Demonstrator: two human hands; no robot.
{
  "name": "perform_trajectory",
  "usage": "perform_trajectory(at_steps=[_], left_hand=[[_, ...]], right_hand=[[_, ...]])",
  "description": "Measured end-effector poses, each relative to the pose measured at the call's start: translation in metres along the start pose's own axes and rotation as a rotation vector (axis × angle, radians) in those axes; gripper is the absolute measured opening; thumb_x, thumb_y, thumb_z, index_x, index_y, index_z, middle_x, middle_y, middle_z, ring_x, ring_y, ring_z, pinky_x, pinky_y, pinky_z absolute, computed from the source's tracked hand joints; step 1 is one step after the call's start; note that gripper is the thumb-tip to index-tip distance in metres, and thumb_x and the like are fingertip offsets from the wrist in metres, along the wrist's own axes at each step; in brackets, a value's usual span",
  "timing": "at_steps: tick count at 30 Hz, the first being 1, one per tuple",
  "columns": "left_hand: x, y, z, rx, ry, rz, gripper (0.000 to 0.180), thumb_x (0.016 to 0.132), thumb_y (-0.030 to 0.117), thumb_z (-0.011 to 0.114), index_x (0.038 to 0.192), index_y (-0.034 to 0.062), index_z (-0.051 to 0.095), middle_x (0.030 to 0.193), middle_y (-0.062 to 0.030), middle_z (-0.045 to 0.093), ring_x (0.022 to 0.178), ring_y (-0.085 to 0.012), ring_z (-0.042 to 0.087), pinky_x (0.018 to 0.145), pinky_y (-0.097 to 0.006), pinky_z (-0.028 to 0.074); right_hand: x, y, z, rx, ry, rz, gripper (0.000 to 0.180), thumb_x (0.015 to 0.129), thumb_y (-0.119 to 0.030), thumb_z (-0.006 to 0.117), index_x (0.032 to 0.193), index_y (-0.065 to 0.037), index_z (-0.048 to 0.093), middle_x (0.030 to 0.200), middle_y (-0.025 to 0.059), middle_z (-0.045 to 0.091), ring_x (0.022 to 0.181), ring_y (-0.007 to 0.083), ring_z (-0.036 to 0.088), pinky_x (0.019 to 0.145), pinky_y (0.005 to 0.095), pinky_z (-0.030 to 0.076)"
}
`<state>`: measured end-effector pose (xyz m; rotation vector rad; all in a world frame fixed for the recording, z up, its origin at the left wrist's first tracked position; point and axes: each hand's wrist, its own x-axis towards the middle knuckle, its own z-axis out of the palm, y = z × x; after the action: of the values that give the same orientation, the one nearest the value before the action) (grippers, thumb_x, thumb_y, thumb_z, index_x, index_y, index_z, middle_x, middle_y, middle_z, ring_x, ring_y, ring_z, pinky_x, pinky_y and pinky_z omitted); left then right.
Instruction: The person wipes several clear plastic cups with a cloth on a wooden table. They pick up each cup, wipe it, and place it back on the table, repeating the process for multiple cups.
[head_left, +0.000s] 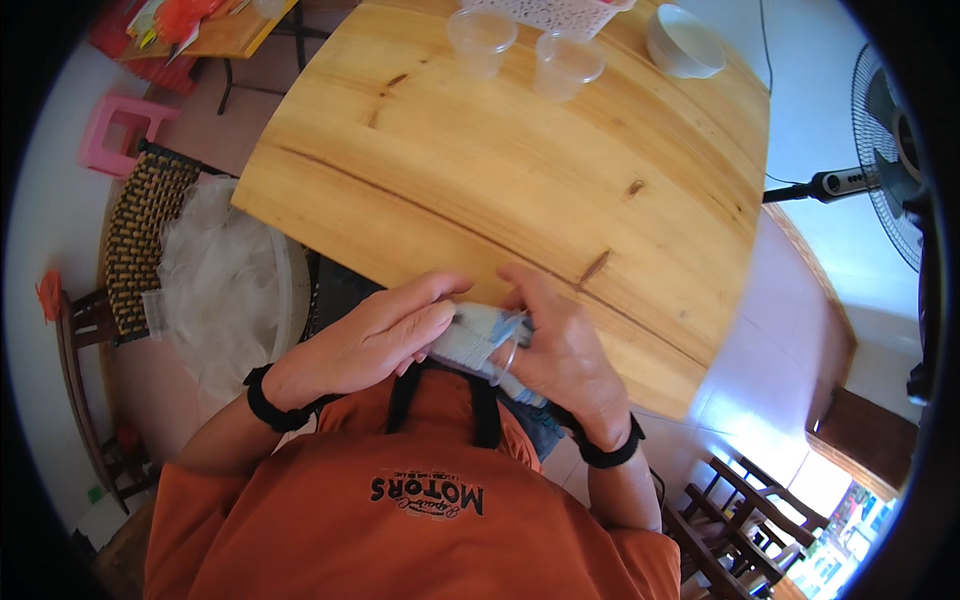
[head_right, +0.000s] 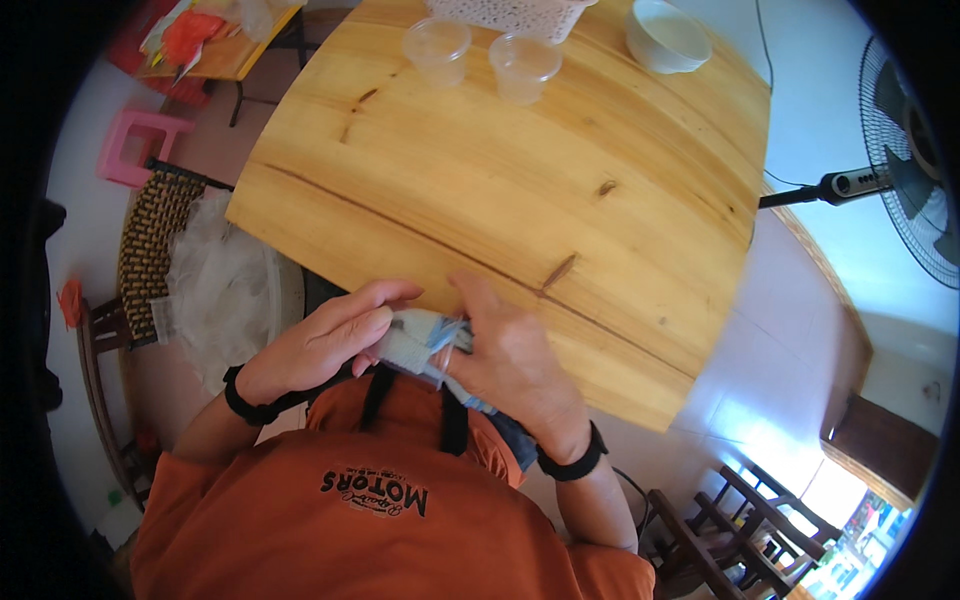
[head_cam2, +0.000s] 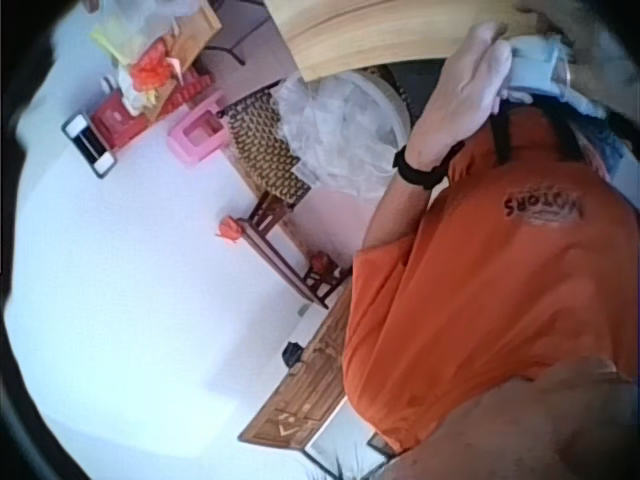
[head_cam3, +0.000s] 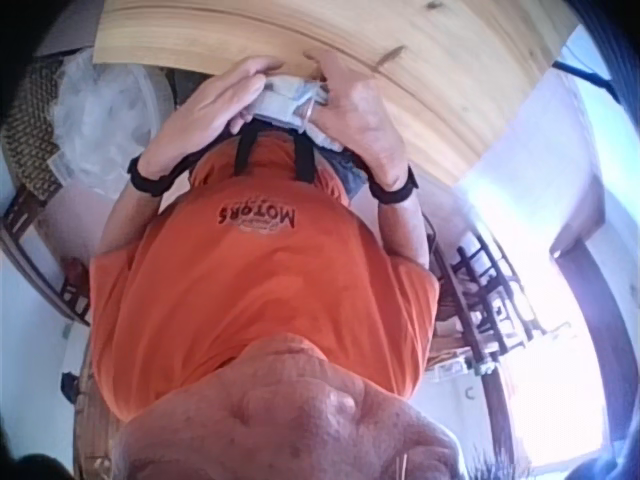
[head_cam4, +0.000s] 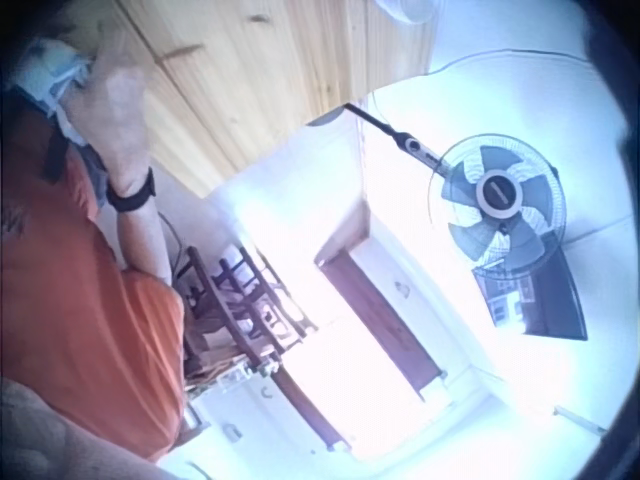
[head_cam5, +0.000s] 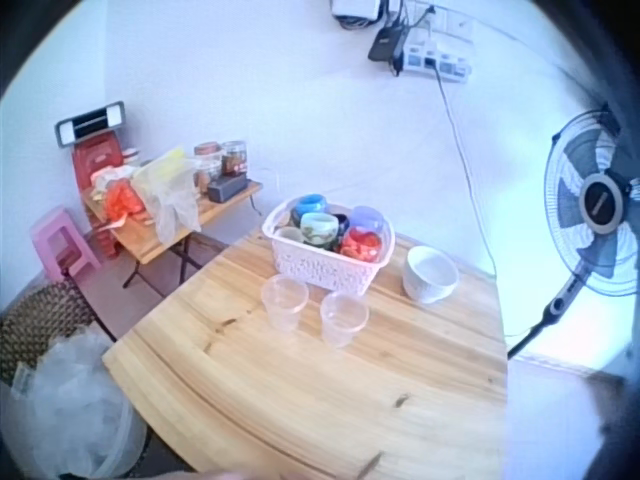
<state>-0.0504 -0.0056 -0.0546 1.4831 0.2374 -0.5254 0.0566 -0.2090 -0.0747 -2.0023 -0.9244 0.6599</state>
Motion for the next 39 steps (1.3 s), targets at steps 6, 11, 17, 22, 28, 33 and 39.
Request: perform_trajectory(at_steps=[6,11,17,22,28,33,39], left_hand=[[0.001,0.001,0.003,0.253,0.092,0.297,0.044,0.103,0.023,0.048,0.136,-0.0051,0.04,0.111,-0.0189,0.058,0.102,-0.0276,0.058,0.09,-0.036,0.047],[0.002,0.003,0.002,0.352,0.132,0.53,0.043,0.103,0.026,0.047,0.133,-0.0042,0.044,0.105,-0.0189,0.057,0.092,-0.0291,0.058,0.083,-0.035,0.047],[0.0,0.008,-0.003,0.166,0.119,0.063,0.058,0.106,0.044,0.029,0.125,-0.0053,0.052,0.095,-0.0094,0.063,0.077,-0.0158,0.056,0.071,-0.029,0.047],[0.0,0.01,0.002,0.189,0.152,0.106,0.053,0.106,0.047,0.032,0.107,-0.0002,0.056,0.076,-0.0089,0.056,0.069,-0.0224,0.056,0.066,-0.035,0.047],[-0.003,0.01,0.003,0.436,0.2,0.334,0.048,0.104,0.042,0.036,0.118,-0.0021,0.051,0.086,-0.0164,0.061,0.074,-0.0287,0.061,0.069,-0.036,0.048],[-0.001,0.008,0.0,0.53,0.197,0.519,0.052,0.102,0.042,0.039,0.124,-0.0034,0.049,0.096,-0.0205,0.062,0.083,-0.0361,0.063,0.073,-0.039,0.049],[-0.002,0.009,-0.006,0.615,0.248,0.493,0.05,0.103,0.043,0.04,0.122,-0.0014,0.051,0.092,-0.0193,0.062,0.082,-0.0375,0.062,0.072,-0.041,0.049]], right_hand=[[-0.001,0.005,0.005,0.348,-0.109,0.189,0.059,0.072,-0.013,0.076,0.125,0.001,0.054,0.098,0.0203,0.067,0.091,0.0332,0.067,0.08,0.0385,0.053],[0.001,0.008,0.015,0.677,-0.153,0.179,0.057,0.076,-0.019,0.075,0.124,0.002,0.055,0.101,0.0141,0.067,0.095,0.0218,0.064,0.084,0.035,0.052],[-0.004,-0.009,-0.004,0.133,-0.052,0.001,0.056,0.077,-0.019,0.077,0.124,0.001,0.054,0.095,0.0184,0.067,0.087,0.0307,0.067,0.076,0.0358,0.053],[-0.004,-0.014,-0.007,0.044,0.023,-0.131,0.05,0.077,-0.014,0.074,0.12,0.001,0.054,0.088,0.0227,0.066,0.08,0.0394,0.067,0.071,0.0411,0.055],[-0.001,0.001,0.013,0.368,-0.048,0.046,0.056,0.077,-0.017,0.079,0.125,-0.001,0.055,0.089,0.0117,0.067,0.08,0.0185,0.064,0.073,0.031,0.052],[0.0,0.003,0.023,0.877,-0.18,0.222,0.06,0.073,-0.011,0.073,0.129,0.001,0.053,0.11,0.0122,0.065,0.094,0.0199,0.064,0.08,0.0322,0.054],[0.002,-0.009,0.006,0.466,-0.112,0.235,0.059,0.076,-0.019,0.08,0.126,-0.001,0.056,0.096,0.0116,0.068,0.09,0.02,0.067,0.079,0.0329,0.052]])
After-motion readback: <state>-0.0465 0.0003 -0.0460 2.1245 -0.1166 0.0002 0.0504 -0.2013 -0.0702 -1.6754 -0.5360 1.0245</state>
